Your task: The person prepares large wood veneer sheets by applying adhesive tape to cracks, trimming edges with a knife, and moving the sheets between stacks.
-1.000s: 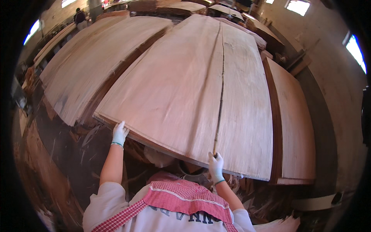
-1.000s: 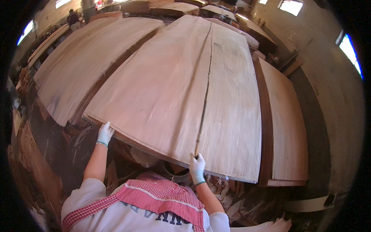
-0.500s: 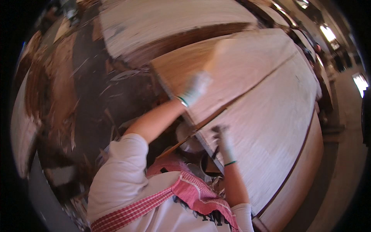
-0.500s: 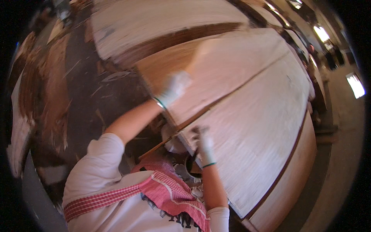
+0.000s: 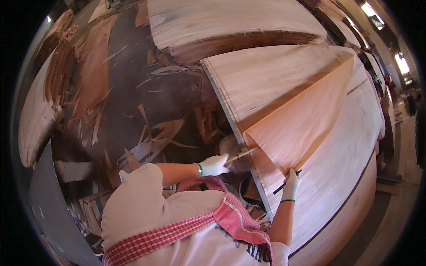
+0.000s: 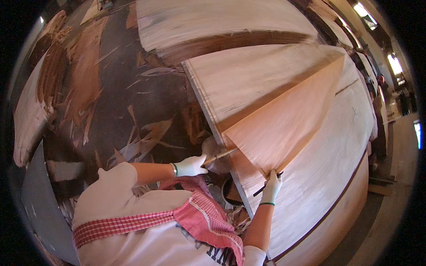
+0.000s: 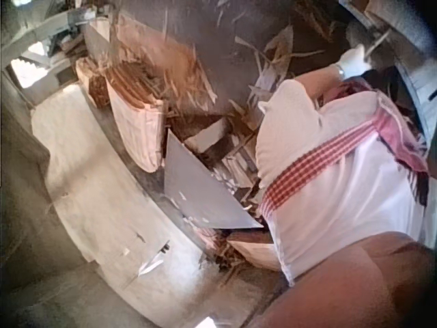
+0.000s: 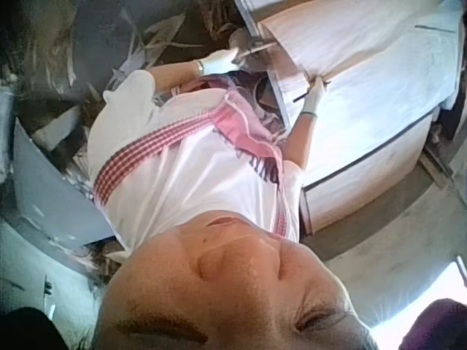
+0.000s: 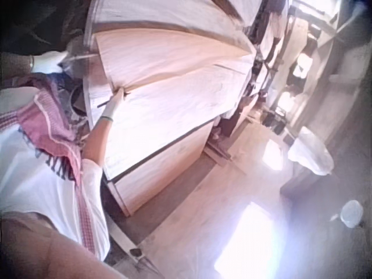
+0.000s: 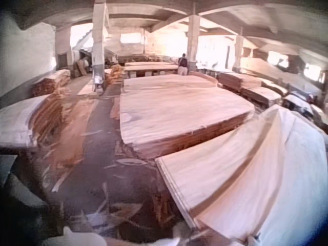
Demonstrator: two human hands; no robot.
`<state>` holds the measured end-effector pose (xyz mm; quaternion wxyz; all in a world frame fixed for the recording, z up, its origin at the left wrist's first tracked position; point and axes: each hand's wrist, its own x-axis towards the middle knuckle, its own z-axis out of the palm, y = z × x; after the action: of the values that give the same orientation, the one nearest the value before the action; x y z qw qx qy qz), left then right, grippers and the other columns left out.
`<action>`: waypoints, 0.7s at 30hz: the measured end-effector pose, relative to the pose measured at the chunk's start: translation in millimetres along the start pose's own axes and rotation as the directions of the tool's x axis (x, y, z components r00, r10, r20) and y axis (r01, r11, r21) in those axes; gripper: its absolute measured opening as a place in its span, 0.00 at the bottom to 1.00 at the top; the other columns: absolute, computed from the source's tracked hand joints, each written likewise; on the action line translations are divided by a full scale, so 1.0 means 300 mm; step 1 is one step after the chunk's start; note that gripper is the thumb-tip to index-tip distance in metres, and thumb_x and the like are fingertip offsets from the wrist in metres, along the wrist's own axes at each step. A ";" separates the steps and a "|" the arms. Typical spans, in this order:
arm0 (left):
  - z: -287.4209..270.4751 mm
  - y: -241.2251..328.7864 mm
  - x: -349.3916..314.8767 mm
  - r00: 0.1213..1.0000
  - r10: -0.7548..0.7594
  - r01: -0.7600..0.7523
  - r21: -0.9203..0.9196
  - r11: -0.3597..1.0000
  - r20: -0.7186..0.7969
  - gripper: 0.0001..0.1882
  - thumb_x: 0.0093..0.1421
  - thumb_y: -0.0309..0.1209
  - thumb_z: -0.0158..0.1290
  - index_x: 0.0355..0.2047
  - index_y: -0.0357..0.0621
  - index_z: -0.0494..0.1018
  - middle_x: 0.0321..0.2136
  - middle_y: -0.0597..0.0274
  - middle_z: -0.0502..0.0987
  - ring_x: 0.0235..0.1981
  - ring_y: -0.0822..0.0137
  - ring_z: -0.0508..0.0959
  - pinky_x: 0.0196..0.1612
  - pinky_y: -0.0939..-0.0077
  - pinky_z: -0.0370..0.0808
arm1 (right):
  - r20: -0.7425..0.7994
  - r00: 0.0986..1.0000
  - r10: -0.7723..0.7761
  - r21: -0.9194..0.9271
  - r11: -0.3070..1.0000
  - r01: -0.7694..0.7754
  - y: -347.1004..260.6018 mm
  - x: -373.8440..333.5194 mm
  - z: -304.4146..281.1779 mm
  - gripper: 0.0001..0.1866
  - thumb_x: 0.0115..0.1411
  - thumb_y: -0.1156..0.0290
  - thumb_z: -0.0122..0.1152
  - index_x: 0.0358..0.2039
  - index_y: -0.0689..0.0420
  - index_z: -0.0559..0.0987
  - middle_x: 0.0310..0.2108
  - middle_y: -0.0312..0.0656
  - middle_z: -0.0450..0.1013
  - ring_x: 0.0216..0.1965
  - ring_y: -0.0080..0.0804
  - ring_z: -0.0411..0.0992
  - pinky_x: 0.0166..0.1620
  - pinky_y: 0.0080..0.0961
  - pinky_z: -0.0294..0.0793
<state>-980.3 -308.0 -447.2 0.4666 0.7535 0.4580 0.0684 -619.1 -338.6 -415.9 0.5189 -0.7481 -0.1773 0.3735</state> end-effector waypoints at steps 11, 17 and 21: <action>-0.070 0.203 0.245 0.968 -0.161 0.249 -0.635 0.732 0.194 0.14 0.59 0.38 0.57 0.34 0.40 0.68 0.21 0.64 0.71 0.16 0.75 0.71 0.16 0.79 0.69 | -0.029 0.978 0.207 0.182 0.963 -0.199 0.156 -0.070 -0.023 0.09 0.58 0.67 0.59 0.23 0.54 0.74 0.12 0.32 0.65 0.09 0.22 0.58 0.12 0.21 0.56; -0.206 0.245 0.270 0.956 -0.141 0.291 -0.793 0.536 0.255 0.24 0.61 0.42 0.55 0.45 0.34 0.64 0.31 0.60 0.73 0.21 0.75 0.74 0.24 0.81 0.77 | 0.075 0.978 0.193 0.259 0.944 -0.206 0.064 -0.231 -0.061 0.09 0.61 0.63 0.57 0.30 0.55 0.75 0.22 0.36 0.72 0.17 0.23 0.68 0.16 0.19 0.60; -0.249 0.277 0.343 0.965 -0.128 0.259 -0.772 0.581 0.228 0.23 0.63 0.45 0.51 0.46 0.36 0.64 0.28 0.58 0.76 0.16 0.76 0.72 0.20 0.81 0.75 | -0.051 0.976 0.212 0.342 0.922 -0.183 0.173 -0.403 -0.303 0.12 0.62 0.64 0.56 0.38 0.60 0.75 0.34 0.43 0.75 0.27 0.30 0.76 0.23 0.22 0.71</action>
<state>-908.9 -194.5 -375.6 0.7897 0.4152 0.4232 0.1577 -637.5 -496.6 -401.1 0.6056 -0.6784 -0.0122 0.4158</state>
